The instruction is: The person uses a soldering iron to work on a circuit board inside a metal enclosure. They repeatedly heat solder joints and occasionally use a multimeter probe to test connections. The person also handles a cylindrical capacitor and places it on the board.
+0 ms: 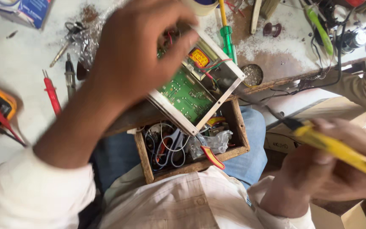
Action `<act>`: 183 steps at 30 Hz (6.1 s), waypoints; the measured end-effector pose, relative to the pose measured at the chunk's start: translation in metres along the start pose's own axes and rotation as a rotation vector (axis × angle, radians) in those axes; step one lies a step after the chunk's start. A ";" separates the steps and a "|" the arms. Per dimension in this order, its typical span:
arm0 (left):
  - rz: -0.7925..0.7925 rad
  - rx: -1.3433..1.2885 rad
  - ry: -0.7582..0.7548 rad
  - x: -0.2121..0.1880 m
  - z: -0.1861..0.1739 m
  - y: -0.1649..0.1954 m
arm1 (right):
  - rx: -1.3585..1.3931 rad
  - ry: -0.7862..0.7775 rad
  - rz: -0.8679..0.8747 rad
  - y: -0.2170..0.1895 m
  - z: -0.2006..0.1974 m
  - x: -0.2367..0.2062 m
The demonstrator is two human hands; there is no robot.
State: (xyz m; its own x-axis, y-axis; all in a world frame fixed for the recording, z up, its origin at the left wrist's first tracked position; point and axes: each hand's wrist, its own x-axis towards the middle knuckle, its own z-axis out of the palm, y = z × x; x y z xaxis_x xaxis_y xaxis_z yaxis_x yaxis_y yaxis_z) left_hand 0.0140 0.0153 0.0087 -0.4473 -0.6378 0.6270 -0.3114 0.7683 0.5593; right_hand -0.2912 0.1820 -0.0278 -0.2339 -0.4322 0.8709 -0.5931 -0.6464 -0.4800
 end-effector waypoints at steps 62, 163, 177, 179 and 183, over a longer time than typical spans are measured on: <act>-0.176 -0.400 0.090 0.016 -0.042 -0.061 | -0.592 -0.298 0.092 -0.007 0.044 -0.006; -0.208 -0.410 0.108 0.009 -0.041 -0.040 | -0.340 -0.164 -0.141 0.009 0.045 -0.011; -0.220 -0.410 0.105 0.011 -0.040 -0.040 | -0.315 -0.254 -0.115 -0.004 0.038 -0.015; -0.219 -0.413 0.109 0.011 -0.040 -0.040 | -0.291 -0.181 -0.087 -0.005 0.043 -0.020; -0.217 -0.412 0.111 0.012 -0.040 -0.040 | -0.223 -0.212 -0.094 -0.002 0.040 -0.025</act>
State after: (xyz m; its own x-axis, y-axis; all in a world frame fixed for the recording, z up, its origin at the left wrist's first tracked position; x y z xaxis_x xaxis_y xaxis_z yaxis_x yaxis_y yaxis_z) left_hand 0.0549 -0.0254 0.0151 -0.3098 -0.8005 0.5130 -0.0191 0.5447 0.8384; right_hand -0.2528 0.1689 -0.0527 -0.0188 -0.5137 0.8578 -0.7641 -0.5459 -0.3437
